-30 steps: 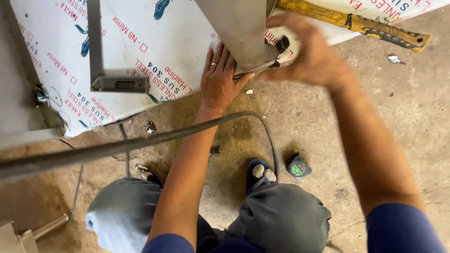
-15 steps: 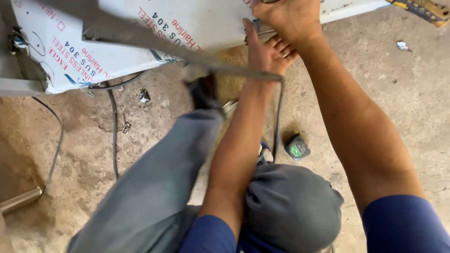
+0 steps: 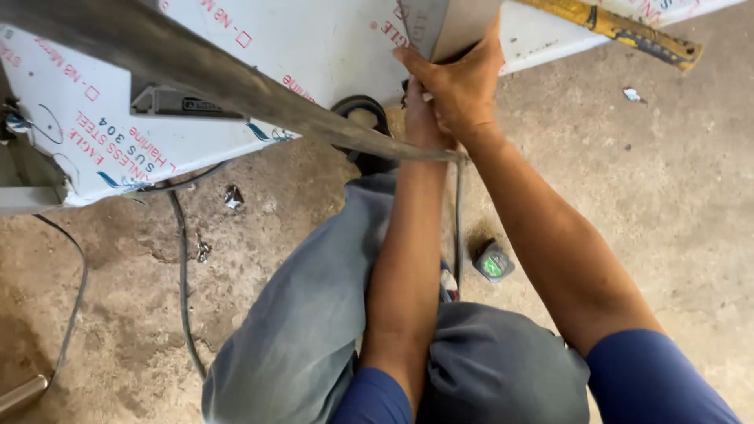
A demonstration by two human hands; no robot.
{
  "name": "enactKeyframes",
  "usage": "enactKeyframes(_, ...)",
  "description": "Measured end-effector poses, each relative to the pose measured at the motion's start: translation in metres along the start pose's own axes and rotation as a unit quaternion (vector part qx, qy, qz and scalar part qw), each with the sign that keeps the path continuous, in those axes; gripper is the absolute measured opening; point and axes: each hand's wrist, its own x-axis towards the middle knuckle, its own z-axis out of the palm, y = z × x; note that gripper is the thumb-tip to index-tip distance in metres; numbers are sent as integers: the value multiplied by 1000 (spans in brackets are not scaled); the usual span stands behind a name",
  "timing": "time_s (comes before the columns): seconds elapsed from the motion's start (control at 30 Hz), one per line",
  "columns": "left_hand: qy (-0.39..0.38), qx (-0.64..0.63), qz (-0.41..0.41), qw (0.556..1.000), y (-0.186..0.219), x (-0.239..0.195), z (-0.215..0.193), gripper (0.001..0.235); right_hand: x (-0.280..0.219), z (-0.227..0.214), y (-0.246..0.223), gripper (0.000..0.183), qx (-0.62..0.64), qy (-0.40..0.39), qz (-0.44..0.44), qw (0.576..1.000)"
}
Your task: Measure, mark, and assemble components of a stainless steel cabinet.
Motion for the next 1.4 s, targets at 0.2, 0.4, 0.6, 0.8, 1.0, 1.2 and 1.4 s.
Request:
enactKeyframes(0.2, 26, 11, -47, 999, 15, -3, 19, 84, -10, -3, 44, 54, -66, -24, 57, 996)
enactKeyframes(0.4, -34, 1, -153, 988, 17, -9, 40, 97, -11, 2, 38, 64, -45, 23, 12, 999)
enactKeyframes(0.6, -5, -40, -37, 998, 1, 0, 11, 88, -5, -6, 34, 41, -42, -49, 118, 991)
enactKeyframes(0.8, 249, 216, -106, 938, 7, -32, 31, 94, 2, -12, 31, 35, -58, -95, 84, 990)
enactKeyframes(1.0, 226, 851, 274, 387, 21, -78, 71, 48, 6, -18, 31, 34, -51, -129, 83, 987)
enactKeyframes(1.2, 154, 836, 430, 304, 15, -58, 65, 70, 15, -22, 24, 38, -83, -170, 76, 979)
enactKeyframes(1.4, 185, 856, 392, 283, 15, -33, 44, 68, 16, -23, 20, 34, -53, -176, 58, 981)
